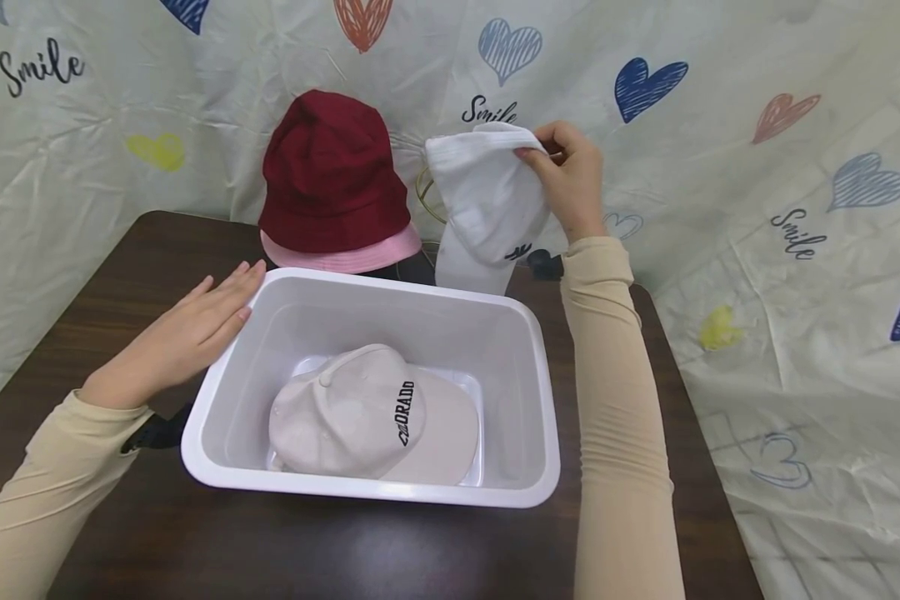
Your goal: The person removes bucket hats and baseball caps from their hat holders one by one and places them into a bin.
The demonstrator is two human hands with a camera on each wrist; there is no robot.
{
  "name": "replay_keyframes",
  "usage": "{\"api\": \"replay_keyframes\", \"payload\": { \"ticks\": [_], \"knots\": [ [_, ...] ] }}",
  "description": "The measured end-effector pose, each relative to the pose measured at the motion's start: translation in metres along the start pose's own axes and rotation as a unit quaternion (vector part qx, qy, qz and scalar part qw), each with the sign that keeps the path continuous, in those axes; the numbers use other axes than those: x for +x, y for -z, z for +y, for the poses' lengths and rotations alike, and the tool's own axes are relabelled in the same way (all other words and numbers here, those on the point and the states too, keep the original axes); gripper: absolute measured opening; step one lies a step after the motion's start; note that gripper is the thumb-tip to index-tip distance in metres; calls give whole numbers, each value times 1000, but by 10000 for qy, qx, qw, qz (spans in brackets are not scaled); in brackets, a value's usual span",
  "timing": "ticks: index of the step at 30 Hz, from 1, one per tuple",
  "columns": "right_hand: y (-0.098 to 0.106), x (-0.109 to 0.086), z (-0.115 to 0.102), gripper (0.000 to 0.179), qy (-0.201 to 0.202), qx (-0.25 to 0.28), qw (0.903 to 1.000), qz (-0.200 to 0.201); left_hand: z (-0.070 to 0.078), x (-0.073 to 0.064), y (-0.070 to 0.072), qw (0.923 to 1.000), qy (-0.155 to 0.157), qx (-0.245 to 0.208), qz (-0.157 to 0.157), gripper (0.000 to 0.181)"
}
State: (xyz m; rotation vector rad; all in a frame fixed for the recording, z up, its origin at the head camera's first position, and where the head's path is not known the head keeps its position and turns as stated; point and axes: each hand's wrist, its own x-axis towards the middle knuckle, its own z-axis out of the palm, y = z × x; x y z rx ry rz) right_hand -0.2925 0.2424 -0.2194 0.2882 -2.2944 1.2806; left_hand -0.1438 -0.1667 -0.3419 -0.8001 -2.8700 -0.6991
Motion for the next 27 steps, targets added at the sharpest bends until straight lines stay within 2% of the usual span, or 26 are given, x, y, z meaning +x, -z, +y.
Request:
{"api": "replay_keyframes", "payload": {
  "ticks": [6,10,17,23,27],
  "knots": [
    [8,-4,-18,5,83,167,9998,43,-1,0,0,10000,-21,-13,-53,53],
    [13,-2,-26,4,278,262,9992,96,0,0,1,10000,-9,-8,-37,53],
    [24,-5,-46,3,577,783,9951,183,-3,0,1,9999,-59,-18,-148,53],
    [37,-4,-52,6,781,1550,9838,456,-2,0,0,9999,-53,-51,-118,53],
    [44,-2,-57,9,1373,1731,9733,621,-2,1,0,10000,-11,-13,-32,52]
  ]
}}
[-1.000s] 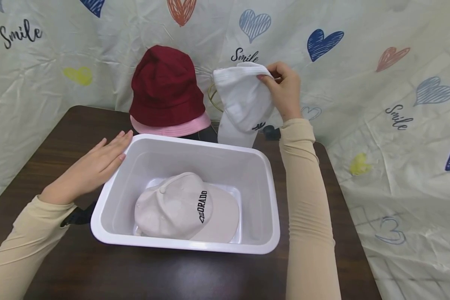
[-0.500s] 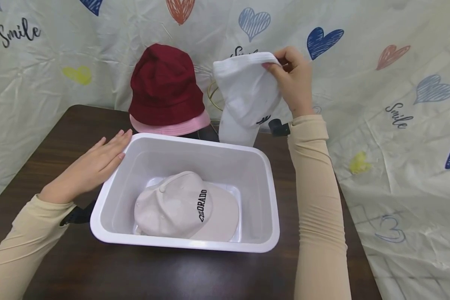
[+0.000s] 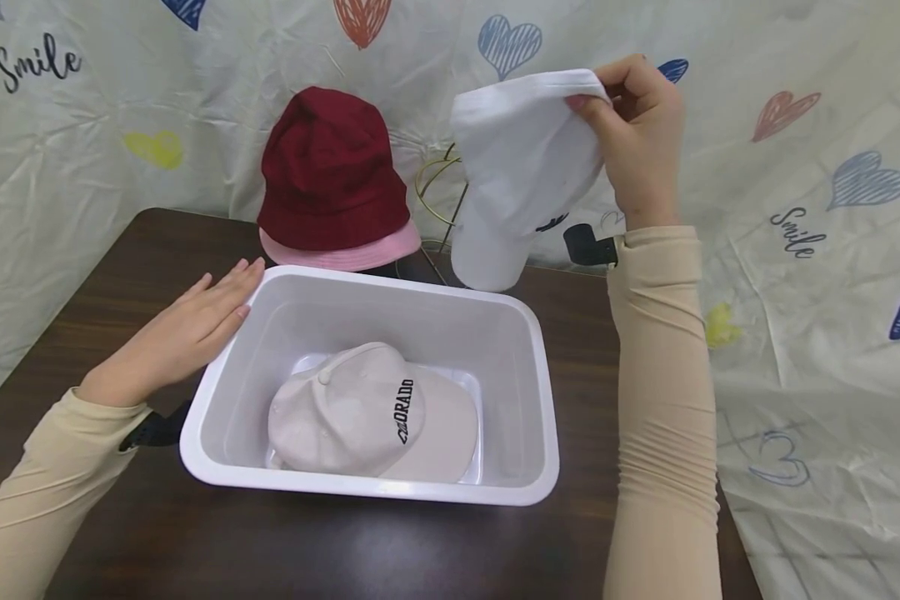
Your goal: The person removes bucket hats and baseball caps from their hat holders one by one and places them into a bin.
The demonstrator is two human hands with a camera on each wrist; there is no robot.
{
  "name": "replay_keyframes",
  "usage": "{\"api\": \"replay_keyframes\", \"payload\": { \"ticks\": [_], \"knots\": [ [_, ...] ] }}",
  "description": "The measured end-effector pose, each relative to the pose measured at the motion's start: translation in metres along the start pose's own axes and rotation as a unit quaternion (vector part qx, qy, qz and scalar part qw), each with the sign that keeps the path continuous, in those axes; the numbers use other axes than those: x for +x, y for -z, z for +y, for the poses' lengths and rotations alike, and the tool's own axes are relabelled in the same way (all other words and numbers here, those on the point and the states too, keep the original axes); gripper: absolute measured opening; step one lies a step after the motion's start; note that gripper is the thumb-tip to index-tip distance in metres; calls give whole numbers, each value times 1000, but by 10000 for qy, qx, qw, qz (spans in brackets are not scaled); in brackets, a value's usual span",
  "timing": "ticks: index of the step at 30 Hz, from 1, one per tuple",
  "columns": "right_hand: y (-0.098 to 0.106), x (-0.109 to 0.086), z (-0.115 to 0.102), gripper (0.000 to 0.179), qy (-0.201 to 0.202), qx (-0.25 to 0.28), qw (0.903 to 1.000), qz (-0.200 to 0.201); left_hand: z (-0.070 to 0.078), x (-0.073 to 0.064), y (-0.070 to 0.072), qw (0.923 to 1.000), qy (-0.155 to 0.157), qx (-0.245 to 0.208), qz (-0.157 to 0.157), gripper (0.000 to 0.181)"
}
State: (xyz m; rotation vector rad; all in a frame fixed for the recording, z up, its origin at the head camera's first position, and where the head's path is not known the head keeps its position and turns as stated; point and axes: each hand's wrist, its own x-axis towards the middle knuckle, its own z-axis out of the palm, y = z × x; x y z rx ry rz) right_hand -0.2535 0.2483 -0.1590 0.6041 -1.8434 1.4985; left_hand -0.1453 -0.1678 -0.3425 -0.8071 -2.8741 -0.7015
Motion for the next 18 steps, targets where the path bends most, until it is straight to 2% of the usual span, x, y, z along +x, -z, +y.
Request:
{"api": "replay_keyframes", "payload": {
  "ticks": [3,7,10,13,16,18],
  "knots": [
    [0,3,-4,10,242,127,9996,87,0,0,0,10000,6,19,44,52],
    [-1,5,-9,11,122,560,9980,269,-1,0,0,10000,-6,-11,35,52],
    [-2,2,-15,12,137,776,9968,153,-1,0,-1,10000,-9,-27,23,52],
    [-4,-3,-24,12,122,1125,9934,-166,-1,0,-2,10000,-13,-7,33,52],
    [-9,-8,-34,11,151,1347,9885,-675,-1,0,-1,10000,-31,9,22,52],
    [-11,-12,-40,10,328,1339,9843,-1099,-1,0,0,10000,-39,15,11,52]
  ]
}}
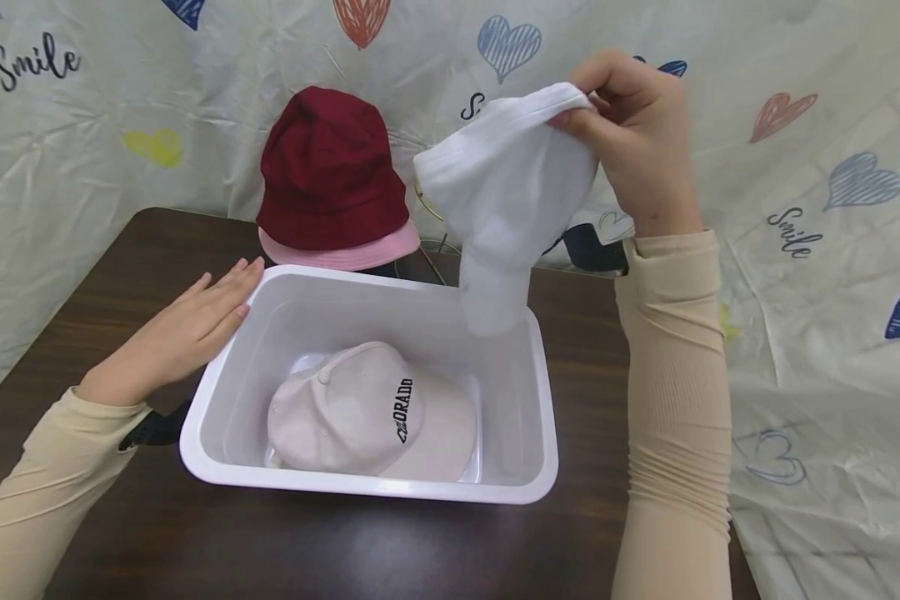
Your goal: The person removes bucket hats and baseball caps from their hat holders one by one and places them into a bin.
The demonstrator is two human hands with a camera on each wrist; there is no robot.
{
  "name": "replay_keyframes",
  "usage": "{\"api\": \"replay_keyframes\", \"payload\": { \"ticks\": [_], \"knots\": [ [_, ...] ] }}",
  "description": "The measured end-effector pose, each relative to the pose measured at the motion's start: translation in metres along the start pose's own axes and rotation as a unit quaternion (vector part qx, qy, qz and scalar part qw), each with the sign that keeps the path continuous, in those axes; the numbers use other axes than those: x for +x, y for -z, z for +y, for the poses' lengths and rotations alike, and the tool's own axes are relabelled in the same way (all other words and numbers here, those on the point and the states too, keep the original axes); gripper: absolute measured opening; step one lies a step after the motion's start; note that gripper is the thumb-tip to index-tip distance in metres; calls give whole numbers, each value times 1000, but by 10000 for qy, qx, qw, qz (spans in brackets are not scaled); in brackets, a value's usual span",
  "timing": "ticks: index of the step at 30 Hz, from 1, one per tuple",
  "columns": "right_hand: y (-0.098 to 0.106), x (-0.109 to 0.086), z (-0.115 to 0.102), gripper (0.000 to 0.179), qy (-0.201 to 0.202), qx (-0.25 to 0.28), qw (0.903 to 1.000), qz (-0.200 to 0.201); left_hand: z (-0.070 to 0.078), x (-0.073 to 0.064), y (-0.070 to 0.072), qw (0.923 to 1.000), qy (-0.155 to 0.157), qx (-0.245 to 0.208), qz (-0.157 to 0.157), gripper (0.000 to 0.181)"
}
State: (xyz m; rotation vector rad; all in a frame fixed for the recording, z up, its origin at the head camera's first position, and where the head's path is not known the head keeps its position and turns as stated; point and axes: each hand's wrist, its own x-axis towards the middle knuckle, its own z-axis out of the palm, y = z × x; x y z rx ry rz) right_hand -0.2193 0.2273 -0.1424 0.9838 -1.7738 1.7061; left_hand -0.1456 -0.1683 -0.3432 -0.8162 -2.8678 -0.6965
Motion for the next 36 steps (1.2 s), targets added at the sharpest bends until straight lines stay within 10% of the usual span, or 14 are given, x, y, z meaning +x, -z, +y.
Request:
{"api": "replay_keyframes", "payload": {
  "ticks": [14,36],
  "knots": [
    [-13,-6,-20,20,-266,788,9724,-2181,1,0,0,10000,-1,4,56,52],
    [-62,-9,-24,9,-409,-250,8604,-5073,2,-1,1,10000,-47,-47,11,52]
  ]
}}
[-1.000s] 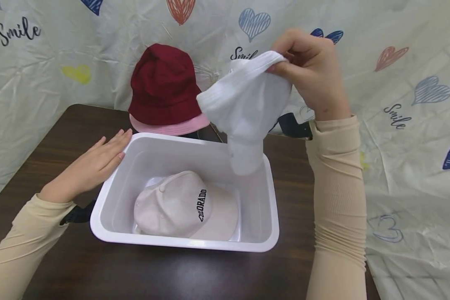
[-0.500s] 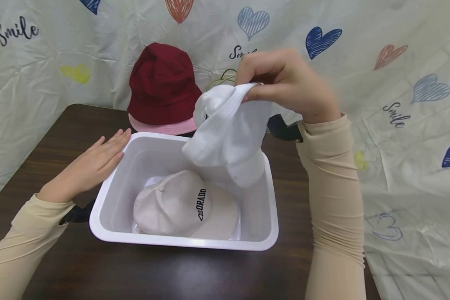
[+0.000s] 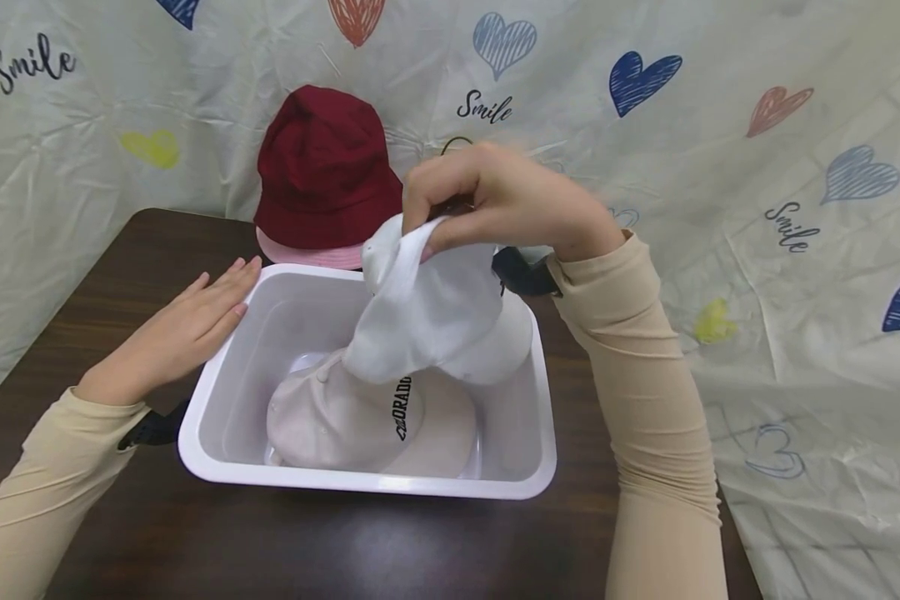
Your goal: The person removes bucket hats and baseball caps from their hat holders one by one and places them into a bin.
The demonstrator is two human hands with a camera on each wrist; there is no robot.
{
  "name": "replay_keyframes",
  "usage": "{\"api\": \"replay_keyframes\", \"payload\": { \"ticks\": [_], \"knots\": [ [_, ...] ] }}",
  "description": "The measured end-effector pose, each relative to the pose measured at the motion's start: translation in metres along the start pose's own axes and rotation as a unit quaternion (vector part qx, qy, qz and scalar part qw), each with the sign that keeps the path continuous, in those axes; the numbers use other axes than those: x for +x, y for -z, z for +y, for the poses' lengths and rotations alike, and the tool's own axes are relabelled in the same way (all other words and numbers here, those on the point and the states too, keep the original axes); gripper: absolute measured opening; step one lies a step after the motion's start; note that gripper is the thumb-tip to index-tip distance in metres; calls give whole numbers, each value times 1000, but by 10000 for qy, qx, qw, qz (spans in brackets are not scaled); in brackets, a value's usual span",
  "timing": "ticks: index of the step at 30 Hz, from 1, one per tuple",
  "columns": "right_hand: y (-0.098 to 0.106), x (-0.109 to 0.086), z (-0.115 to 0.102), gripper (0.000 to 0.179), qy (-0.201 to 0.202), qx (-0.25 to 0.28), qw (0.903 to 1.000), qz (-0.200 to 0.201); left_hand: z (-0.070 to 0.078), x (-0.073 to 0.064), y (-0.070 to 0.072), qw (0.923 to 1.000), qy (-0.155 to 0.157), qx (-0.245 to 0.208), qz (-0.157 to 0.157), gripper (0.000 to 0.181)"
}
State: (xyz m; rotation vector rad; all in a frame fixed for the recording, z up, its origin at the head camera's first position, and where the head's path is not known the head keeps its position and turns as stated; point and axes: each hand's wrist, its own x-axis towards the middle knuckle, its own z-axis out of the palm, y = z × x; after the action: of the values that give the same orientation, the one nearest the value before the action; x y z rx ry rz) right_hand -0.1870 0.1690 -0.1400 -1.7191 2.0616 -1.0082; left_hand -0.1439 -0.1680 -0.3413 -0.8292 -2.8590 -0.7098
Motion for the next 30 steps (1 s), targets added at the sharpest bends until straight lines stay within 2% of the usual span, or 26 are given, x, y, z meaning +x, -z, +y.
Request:
{"api": "replay_keyframes", "payload": {
  "ticks": [3,9,16,22,30],
  "knots": [
    [-9,9,2,20,-143,-259,9990,-337,0,0,0,10000,-26,-7,-6,52],
    [-34,29,11,8,-397,-606,9936,-868,-2,1,-1,10000,-46,-43,-27,52],
    [-65,44,25,12,-780,-875,9846,-1295,0,0,-2,10000,46,-41,17,52],
    [-82,47,27,15,-878,-1021,9776,-1620,-1,1,-4,10000,38,-40,34,52],
    [-88,45,14,15,-727,-1118,9747,-1795,0,0,-2,9999,56,-92,78,52]
  ]
}}
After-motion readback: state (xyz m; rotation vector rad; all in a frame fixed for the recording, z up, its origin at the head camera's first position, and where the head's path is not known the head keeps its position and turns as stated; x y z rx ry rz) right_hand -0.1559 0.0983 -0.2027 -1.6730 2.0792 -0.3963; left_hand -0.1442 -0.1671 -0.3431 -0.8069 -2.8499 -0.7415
